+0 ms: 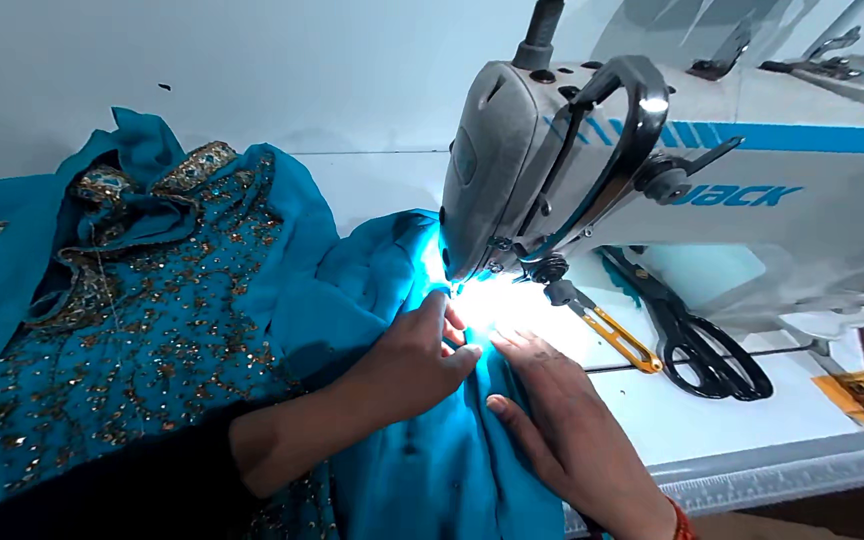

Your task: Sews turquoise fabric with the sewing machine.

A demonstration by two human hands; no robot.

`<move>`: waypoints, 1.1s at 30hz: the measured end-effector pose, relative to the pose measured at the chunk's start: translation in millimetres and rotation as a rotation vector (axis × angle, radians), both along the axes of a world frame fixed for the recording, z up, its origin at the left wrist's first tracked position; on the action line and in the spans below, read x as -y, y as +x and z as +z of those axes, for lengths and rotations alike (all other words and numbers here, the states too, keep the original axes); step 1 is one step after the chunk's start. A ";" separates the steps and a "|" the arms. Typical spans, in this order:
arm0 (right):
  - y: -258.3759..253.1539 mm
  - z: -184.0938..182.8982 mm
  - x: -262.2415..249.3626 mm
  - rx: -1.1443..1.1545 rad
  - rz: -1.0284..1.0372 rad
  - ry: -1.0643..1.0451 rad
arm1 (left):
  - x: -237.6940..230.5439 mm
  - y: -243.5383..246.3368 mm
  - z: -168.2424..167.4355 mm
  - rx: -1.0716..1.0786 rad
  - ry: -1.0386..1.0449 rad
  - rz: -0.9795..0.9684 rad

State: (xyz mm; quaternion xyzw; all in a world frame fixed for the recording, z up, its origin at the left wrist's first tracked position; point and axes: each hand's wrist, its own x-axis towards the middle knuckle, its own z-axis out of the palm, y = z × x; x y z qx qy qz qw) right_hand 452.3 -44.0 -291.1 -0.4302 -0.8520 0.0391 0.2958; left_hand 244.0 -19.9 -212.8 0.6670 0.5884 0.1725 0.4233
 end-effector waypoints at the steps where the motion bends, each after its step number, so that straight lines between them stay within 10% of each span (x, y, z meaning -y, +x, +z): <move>1: 1.0 0.0 0.9 0.018 0.017 -0.004 | -1.5 3.9 -1.6 0.034 -0.020 0.033; 23: 22.3 19.5 -60.8 0.292 0.104 0.034 | -12.5 17.2 -17.6 0.180 -0.055 0.257; 33: 7.7 35.5 -64.8 -0.146 -0.125 -0.241 | -13.1 15.3 -19.5 0.130 -0.045 0.204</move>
